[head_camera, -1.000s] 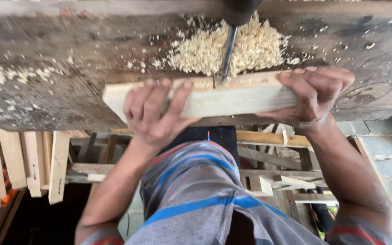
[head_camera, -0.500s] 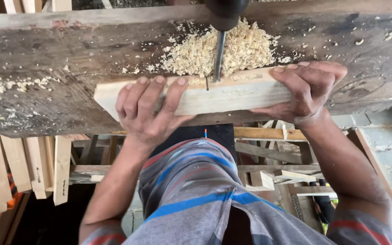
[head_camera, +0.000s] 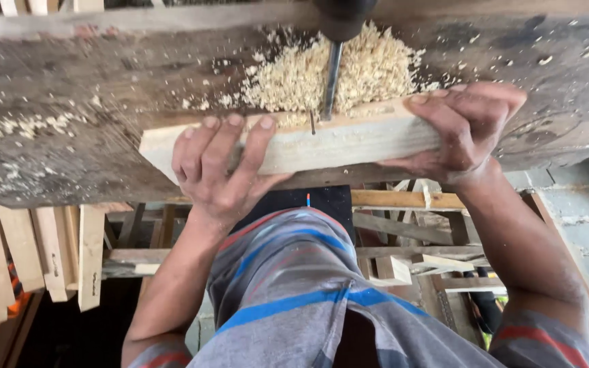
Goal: Creating a groove in a wooden block by moving it against a spinning drill bit
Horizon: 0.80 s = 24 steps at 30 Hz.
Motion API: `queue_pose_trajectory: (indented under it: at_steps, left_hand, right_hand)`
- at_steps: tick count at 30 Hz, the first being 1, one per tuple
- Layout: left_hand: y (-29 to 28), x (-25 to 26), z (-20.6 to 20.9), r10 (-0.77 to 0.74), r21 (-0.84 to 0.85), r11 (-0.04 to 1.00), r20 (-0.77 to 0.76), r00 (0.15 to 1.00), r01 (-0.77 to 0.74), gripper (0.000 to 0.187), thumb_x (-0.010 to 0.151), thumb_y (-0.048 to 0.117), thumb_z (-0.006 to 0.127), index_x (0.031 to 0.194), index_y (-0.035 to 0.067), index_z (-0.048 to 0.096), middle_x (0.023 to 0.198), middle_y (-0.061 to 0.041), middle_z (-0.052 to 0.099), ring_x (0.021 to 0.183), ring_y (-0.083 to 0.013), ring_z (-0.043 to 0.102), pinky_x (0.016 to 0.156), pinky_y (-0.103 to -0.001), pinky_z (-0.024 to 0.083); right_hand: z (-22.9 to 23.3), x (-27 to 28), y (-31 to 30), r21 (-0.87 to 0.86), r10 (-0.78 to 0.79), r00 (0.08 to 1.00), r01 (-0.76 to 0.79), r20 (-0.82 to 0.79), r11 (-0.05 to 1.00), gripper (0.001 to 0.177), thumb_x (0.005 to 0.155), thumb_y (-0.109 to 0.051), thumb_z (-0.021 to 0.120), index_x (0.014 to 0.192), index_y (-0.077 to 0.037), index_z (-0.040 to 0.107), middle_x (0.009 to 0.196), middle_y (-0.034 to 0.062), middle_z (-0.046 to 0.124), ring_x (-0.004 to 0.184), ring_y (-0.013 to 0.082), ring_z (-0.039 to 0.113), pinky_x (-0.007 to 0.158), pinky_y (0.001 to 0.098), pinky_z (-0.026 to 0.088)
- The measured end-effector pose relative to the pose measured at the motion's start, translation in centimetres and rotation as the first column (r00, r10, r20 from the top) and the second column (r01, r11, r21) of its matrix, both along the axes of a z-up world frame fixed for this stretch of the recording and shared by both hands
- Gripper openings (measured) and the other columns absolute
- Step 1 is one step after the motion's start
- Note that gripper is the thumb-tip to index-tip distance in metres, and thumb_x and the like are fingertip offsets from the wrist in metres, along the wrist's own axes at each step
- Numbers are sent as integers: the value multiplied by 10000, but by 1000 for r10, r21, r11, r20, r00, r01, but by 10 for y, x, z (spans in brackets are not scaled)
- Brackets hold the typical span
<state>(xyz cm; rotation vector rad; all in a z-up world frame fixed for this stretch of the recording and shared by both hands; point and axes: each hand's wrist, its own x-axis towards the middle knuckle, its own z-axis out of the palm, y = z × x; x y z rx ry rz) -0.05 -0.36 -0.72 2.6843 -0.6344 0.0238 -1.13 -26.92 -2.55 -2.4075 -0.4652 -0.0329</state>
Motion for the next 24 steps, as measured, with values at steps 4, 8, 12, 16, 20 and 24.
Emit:
queue_pose_trajectory:
  at_steps: [4,8,12,16,20,24]
  left_hand:
    - [-2,17,6,-68,28,997,12,998,68,450,847,501,362,935,160,641,859,-51,548,821,-202,473,717,-314,405]
    - [2,1,5,-37,65,997,7,999,36,478,815,580,455,969,163,630,879,-52,562,858,-206,480,769,-326,374]
    - [6,-6,11,-51,47,998,-5,999,52,428,832,532,412,931,174,624,851,-37,551,807,-195,479,736,-307,389]
    - [12,-13,11,-67,35,997,-26,997,68,410,830,527,453,937,174,634,877,-40,558,807,-197,502,764,-316,373]
    - [14,-10,11,-72,32,997,-28,997,73,426,835,523,411,923,178,644,881,-37,550,801,-196,505,765,-313,363]
    - [13,-8,8,-71,32,997,-8,997,71,406,823,534,444,919,189,634,873,-33,551,791,-192,513,733,-307,375]
  right_hand:
    - [-4,-1,0,-5,-5,999,5,41,1000,596,732,-592,541,884,-17,589,820,96,455,758,212,390,661,316,316]
    - [-12,-14,-2,-31,-33,996,36,84,999,591,716,-606,551,867,-35,566,806,87,420,751,206,381,679,335,311]
    - [3,-25,8,-7,-4,1000,4,13,1000,568,733,-562,545,874,-12,569,812,98,422,758,224,384,645,332,345]
    - [5,-31,13,-22,7,999,-8,-52,1000,580,722,-572,586,888,-16,567,843,97,407,761,213,409,696,320,359]
    - [2,-31,14,-3,4,999,-4,-41,1000,580,726,-573,581,903,-21,570,848,95,415,778,222,392,689,321,339]
    - [3,-28,14,-11,-1,999,1,-47,1000,572,722,-573,583,897,-29,572,830,89,426,769,220,393,682,309,346]
